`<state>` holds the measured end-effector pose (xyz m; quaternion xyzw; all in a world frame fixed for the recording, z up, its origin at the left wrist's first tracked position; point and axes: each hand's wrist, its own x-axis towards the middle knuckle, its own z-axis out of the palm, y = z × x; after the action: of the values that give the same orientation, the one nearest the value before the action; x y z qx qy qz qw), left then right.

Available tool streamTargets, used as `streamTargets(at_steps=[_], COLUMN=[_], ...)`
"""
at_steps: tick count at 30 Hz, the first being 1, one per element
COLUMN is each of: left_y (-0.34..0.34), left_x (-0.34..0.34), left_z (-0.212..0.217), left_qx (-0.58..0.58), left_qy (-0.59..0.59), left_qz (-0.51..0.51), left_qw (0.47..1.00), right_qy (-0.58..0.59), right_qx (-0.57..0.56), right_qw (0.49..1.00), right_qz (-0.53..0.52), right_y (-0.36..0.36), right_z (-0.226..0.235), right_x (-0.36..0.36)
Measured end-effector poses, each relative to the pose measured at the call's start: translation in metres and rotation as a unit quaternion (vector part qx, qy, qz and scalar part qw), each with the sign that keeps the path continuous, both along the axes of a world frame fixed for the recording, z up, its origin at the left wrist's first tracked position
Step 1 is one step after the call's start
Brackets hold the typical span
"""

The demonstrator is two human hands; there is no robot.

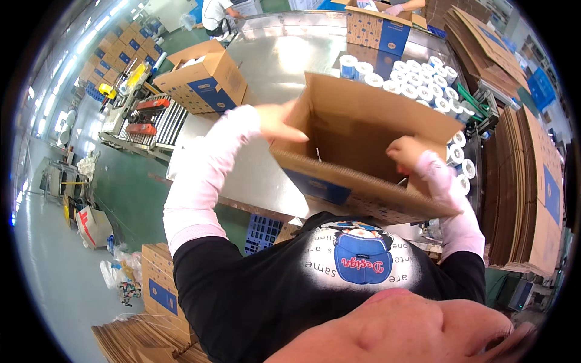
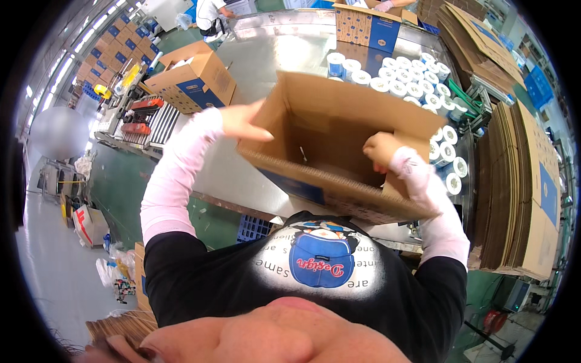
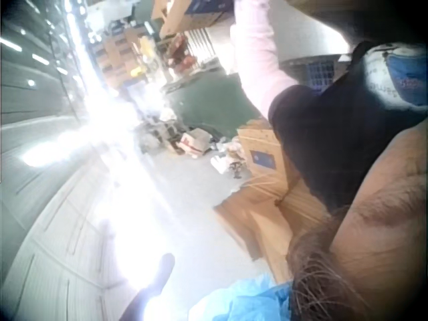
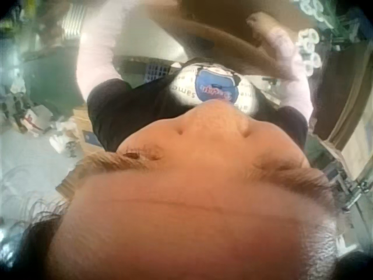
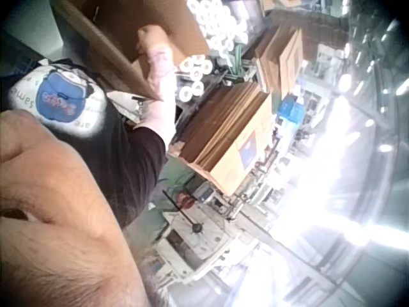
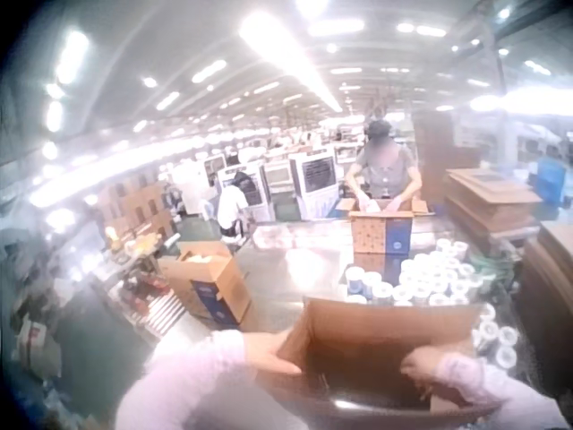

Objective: The person folds cardboard boxes into shape and packs several paper rolls into each box before moving them aside on the packing table.

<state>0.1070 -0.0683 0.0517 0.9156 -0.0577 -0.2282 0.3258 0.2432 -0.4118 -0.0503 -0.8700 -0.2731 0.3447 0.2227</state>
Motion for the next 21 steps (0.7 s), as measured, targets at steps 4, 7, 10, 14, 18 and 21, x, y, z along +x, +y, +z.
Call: streamTargets(at_steps=[4,7,10,14,18,21], left_y=[-0.072,-0.087,-0.084,-0.05,-0.04,-0.031], left_x=[-0.029,-0.055,0.004,0.029,0.045,0.041], left_z=[0.006,0.001,-0.012,-0.091,-0.133,-0.145], left_qx=[0.166,0.163,0.223,0.132,0.038,0.02], left_qy=[0.001,-0.086,0.047,-0.322,-0.486,-0.559], left_qz=[-0.115,-0.169,-0.174,-0.026,0.204,0.326], left_qw=[0.979,0.968,0.958,0.937,0.849,0.762], right_qy=[-0.247,-0.216,-0.237,-0.499,-0.386,-0.449], right_qx=[-0.139,-0.165,0.185,0.353,-0.075,0.039], right_qw=[0.941,0.942,0.939,0.791,0.919,0.888], right_qz=[0.184,0.195,0.169,-0.039,0.01,0.092], right_y=[-0.019,-0.009,-0.016,-0.034,-0.093,-0.089], right_z=[-0.066,-0.042,-0.033,0.075,0.044,0.022], right_x=[0.004,-0.008,0.006,0.038,0.052,-0.028])
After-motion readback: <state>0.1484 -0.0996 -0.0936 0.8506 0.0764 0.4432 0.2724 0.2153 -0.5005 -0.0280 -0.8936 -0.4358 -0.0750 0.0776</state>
